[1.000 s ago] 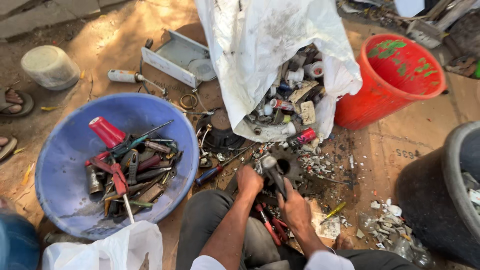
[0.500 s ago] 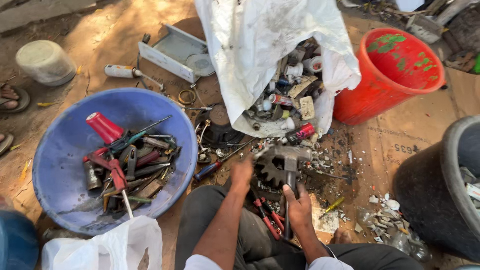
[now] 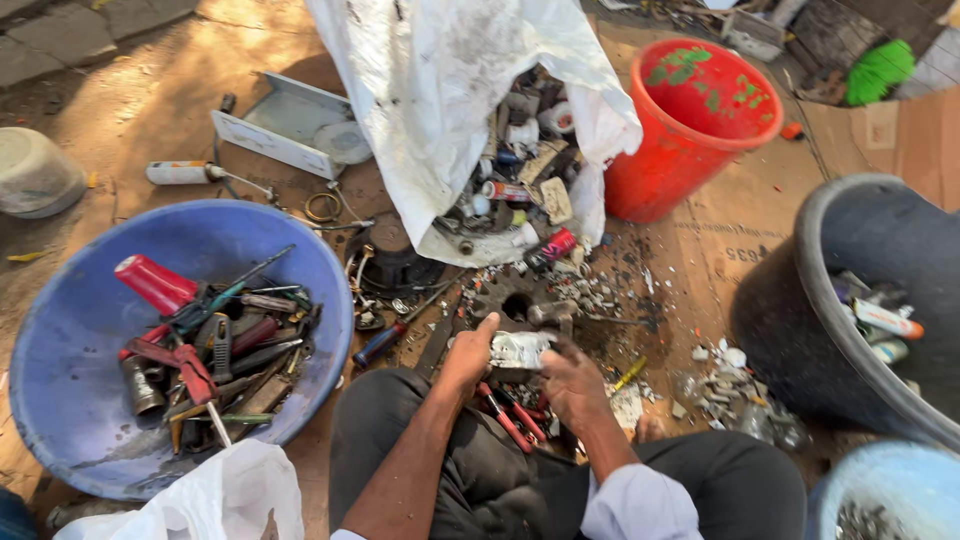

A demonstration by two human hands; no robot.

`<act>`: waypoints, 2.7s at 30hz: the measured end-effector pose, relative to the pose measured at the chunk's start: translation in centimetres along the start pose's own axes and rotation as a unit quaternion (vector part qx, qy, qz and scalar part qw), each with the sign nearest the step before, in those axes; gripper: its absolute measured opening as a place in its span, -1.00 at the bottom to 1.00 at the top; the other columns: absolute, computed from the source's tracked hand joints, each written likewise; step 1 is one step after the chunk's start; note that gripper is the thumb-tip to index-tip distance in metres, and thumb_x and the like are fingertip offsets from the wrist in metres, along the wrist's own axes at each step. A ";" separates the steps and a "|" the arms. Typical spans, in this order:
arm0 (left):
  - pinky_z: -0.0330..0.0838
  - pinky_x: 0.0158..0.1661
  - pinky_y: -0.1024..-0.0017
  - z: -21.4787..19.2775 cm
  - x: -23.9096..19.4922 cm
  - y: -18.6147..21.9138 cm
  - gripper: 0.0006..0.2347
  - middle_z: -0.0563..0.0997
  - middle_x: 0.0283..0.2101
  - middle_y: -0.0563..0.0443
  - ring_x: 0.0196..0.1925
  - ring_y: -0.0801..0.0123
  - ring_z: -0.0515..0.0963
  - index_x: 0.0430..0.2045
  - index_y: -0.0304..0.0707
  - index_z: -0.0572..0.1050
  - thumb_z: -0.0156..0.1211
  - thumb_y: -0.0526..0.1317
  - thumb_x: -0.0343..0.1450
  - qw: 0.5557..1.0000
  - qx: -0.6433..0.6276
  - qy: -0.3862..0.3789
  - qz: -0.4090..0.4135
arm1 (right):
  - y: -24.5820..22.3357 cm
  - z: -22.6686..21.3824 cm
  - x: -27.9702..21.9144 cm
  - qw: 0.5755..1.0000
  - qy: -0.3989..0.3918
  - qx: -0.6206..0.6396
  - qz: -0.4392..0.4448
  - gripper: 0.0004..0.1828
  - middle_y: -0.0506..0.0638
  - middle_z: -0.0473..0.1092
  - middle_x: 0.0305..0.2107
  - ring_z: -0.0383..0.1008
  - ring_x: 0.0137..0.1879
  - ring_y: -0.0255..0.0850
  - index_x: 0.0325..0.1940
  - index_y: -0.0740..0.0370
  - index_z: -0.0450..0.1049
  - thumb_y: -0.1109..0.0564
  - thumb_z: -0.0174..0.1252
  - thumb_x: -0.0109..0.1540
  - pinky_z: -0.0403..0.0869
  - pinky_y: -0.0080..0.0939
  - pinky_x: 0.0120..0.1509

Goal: The person sits on the ground and uses a hammer and pliers to dismantle a small electronic component. They repeatedly strike the component with the hammer to break it apart and use pliers to pull out internal parts. The process involves sorting through debris and handling various small metal pieces.

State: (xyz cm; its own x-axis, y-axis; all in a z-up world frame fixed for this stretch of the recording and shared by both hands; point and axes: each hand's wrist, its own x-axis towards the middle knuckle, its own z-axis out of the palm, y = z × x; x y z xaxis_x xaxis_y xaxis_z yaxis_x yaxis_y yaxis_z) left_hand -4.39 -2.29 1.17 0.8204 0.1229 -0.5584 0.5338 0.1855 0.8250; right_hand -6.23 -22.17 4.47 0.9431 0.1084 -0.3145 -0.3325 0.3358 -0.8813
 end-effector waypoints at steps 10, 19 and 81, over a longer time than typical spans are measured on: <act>0.49 -0.23 0.37 1.6 -3.5 2.4 -0.58 0.70 -0.36 -0.09 -0.32 0.44 0.60 -0.26 -0.44 0.59 0.22 0.08 0.43 0.976 0.085 -0.044 0.197 | 1.8 -0.4 -0.1 0.972 0.013 0.217 0.086 -0.69 0.17 0.55 -0.15 0.61 -0.03 -0.06 -0.08 0.25 0.48 0.42 0.26 0.12 0.61 -0.08 0.08; 0.36 -0.46 0.33 1.3 -3.7 3.8 -0.62 0.64 -0.45 -0.04 -0.49 0.39 0.49 -0.27 -0.42 0.59 0.22 0.04 0.44 0.989 -0.013 -0.112 0.091 | 2.3 -0.7 -0.2 0.956 -0.079 0.272 0.076 -0.71 0.14 0.53 -0.08 0.55 0.08 -0.01 -0.02 0.25 0.52 0.40 0.24 0.20 0.52 0.03 0.18; 0.27 -0.45 0.47 -2.5 1.4 3.2 -0.78 0.47 -0.53 0.09 -0.50 0.48 0.33 -0.53 -0.35 0.47 0.48 -0.30 0.30 0.953 -0.149 0.204 0.170 | 1.3 2.2 -3.3 0.957 -0.155 -0.200 0.142 -0.86 -0.22 0.27 -0.53 0.26 -0.39 -0.42 -0.22 0.17 0.43 0.08 0.19 0.29 0.33 -0.30 -0.31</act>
State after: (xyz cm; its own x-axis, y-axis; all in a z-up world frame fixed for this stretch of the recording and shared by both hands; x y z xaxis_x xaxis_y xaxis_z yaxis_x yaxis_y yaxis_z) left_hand -2.04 0.96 2.81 0.7552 0.5823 -0.3011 0.1196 0.3292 0.9367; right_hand -9.75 -19.98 5.10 0.7518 0.4350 -0.4955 -0.4942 -0.1258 -0.8602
